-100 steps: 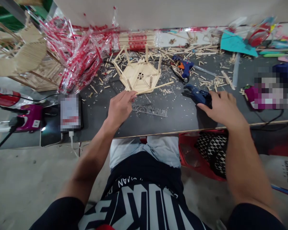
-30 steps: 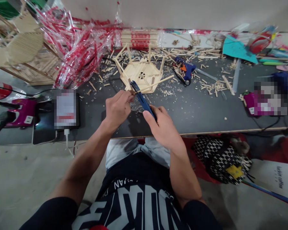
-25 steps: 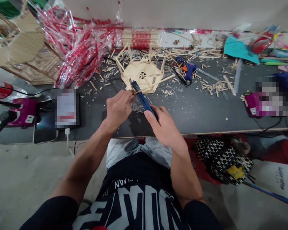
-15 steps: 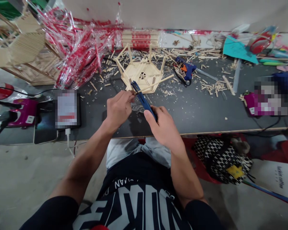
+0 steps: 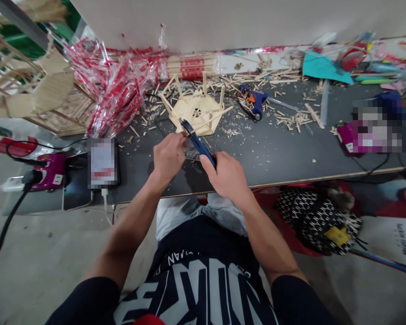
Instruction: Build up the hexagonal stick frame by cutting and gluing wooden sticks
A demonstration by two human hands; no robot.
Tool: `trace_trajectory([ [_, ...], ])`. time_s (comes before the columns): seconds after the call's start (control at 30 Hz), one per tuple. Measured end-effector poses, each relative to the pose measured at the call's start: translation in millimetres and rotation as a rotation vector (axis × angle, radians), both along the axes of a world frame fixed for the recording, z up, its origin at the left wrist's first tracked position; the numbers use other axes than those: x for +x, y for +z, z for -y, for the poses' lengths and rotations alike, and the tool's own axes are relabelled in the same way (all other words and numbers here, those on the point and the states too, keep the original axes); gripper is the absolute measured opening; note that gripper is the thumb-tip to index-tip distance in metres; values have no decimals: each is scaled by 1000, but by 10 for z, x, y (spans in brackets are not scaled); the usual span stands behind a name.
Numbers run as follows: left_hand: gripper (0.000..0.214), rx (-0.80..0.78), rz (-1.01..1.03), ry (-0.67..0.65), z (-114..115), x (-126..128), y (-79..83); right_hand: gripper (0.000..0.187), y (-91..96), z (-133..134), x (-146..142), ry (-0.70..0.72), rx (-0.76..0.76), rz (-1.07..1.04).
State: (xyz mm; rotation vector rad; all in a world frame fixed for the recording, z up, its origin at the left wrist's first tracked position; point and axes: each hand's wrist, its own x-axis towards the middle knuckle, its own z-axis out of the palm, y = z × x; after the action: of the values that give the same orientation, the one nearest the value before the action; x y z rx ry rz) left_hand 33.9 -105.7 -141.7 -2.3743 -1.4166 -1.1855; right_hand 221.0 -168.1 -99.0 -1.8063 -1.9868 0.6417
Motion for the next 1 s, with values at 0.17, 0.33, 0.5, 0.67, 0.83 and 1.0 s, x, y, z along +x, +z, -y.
trace_trajectory([
  [0.17, 28, -21, 11, -10, -27, -11, -6, 63, 18, -28, -7, 32, -23, 61],
  [0.33, 29, 70, -8, 22, -43, 15, -9, 63, 46, -59, -11, 61, -39, 121],
  [0.5, 31, 119, 32, 28, -44, 4, 7, 66, 59, -92, -34, 25, -7, 167],
  [0.67, 27, 95, 127, 25, -36, -67, 18, 65, 157, -137, 59, 48, -13, 233],
  [0.83, 25, 117, 175, 66, -19, -110, 57, 62, 115, -29, 269, -24, 26, 72],
  [1.0, 25, 83, 114, 24, -25, -142, 199, 63, -95, 151, 652, -238, 244, 5],
])
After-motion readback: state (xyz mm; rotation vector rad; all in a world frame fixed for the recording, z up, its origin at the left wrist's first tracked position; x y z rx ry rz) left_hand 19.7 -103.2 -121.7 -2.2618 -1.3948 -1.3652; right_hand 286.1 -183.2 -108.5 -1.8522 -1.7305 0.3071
